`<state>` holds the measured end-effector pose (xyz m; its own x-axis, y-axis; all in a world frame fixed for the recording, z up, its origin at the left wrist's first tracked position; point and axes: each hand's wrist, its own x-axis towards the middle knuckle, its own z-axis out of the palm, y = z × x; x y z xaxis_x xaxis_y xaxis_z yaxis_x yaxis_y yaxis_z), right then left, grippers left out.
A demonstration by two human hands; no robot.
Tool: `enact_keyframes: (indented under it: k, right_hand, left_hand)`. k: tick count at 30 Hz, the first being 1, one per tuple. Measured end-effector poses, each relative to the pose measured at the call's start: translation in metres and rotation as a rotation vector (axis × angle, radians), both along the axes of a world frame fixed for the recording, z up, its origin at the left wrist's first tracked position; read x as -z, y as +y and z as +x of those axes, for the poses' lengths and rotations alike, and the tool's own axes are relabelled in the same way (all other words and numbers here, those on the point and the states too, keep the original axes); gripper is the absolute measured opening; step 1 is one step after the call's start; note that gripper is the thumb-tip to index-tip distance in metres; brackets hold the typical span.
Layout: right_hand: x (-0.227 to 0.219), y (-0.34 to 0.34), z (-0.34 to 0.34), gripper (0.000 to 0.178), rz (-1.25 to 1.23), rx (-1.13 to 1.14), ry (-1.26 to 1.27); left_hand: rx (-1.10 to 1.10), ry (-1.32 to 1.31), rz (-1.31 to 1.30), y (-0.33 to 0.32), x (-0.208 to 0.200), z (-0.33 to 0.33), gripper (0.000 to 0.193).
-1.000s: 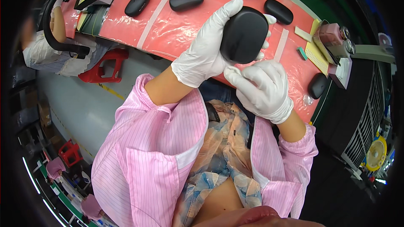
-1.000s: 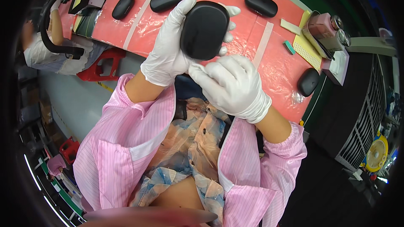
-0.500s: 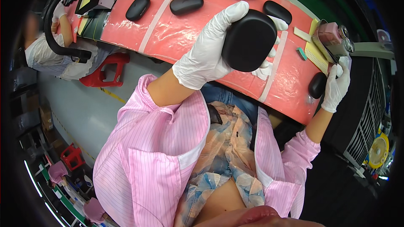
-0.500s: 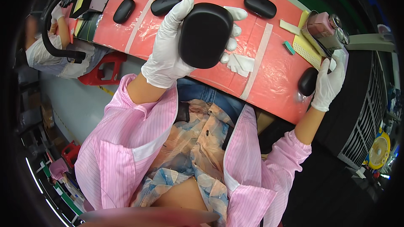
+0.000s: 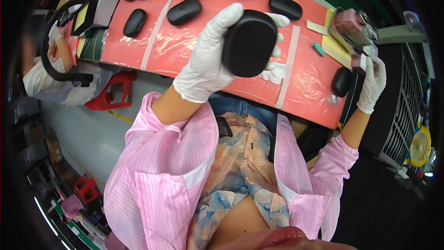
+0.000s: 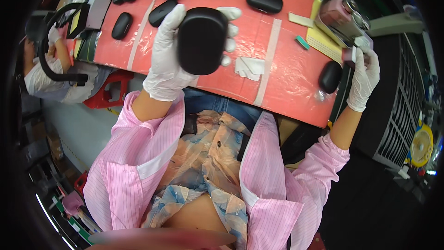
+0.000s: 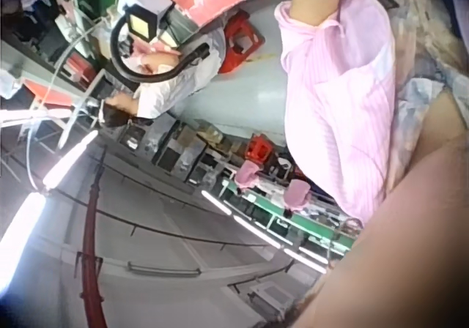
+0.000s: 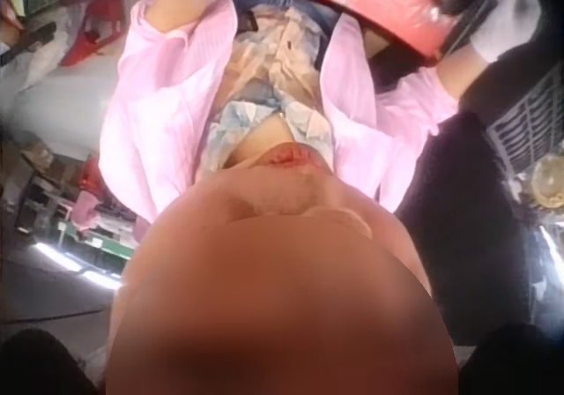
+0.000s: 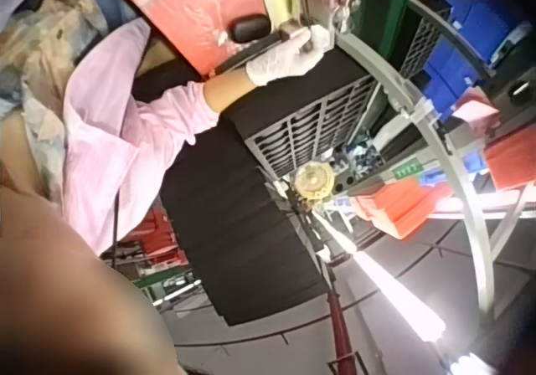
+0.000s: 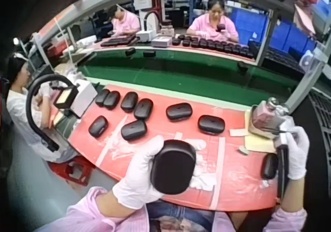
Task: Assembling wireless earbud charging cases by placing earbuds inside and wiping them with a cloth.
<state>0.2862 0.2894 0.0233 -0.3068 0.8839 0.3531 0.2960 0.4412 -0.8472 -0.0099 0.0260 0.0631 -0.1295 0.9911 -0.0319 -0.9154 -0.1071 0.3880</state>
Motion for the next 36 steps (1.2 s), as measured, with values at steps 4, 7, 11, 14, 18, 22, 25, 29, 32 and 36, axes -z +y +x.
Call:
enact_keyframes:
  k: [4,7,11,14,18,22,25,29,32,36]
  right_hand:
    - [-0.029,-0.050,-0.014,0.013,0.143,0.106,0.366]
    - [-0.014,-0.070,-0.026,0.009,0.072,0.075,0.217]
    - [0.009,-0.085,-0.024,0.011,0.055,0.047,-0.200]
    - [0.016,-0.083,-0.023,0.014,-0.022,0.021,-0.270]
    - [0.007,-0.074,-0.039,0.022,-0.243,0.090,0.263]
    - [0.033,-0.042,-0.047,0.024,-0.307,0.048,0.245]
    - [0.037,-0.040,-0.048,0.025,-0.249,0.039,0.189]
    - [0.033,-0.041,-0.054,0.025,-0.263,0.072,0.111]
    - [0.035,-0.040,-0.055,0.024,-0.239,0.055,0.141]
    - [0.039,-0.036,-0.054,0.024,-0.241,0.051,0.159]
  left_hand:
    - [0.041,0.048,0.012,0.001,0.004,-0.003,0.079]
    - [-0.002,0.087,-0.093,0.000,0.001,-0.001,0.077]
    - [0.019,0.090,-0.072,0.003,0.004,-0.001,0.072]
    - [-0.024,0.086,-0.063,0.005,0.005,0.001,0.071]
    - [-0.025,0.067,-0.078,0.006,0.003,0.004,0.072]
    - [-0.010,0.050,-0.082,0.007,0.002,0.005,0.072]
    - [-0.020,0.047,-0.087,0.006,0.005,0.003,0.072]
    - [-0.024,0.034,-0.094,0.005,0.007,0.002,0.072]
    - [-0.007,0.019,-0.099,0.005,0.008,0.003,0.072]
    - [-0.018,0.042,-0.105,0.004,0.008,0.004,0.071]
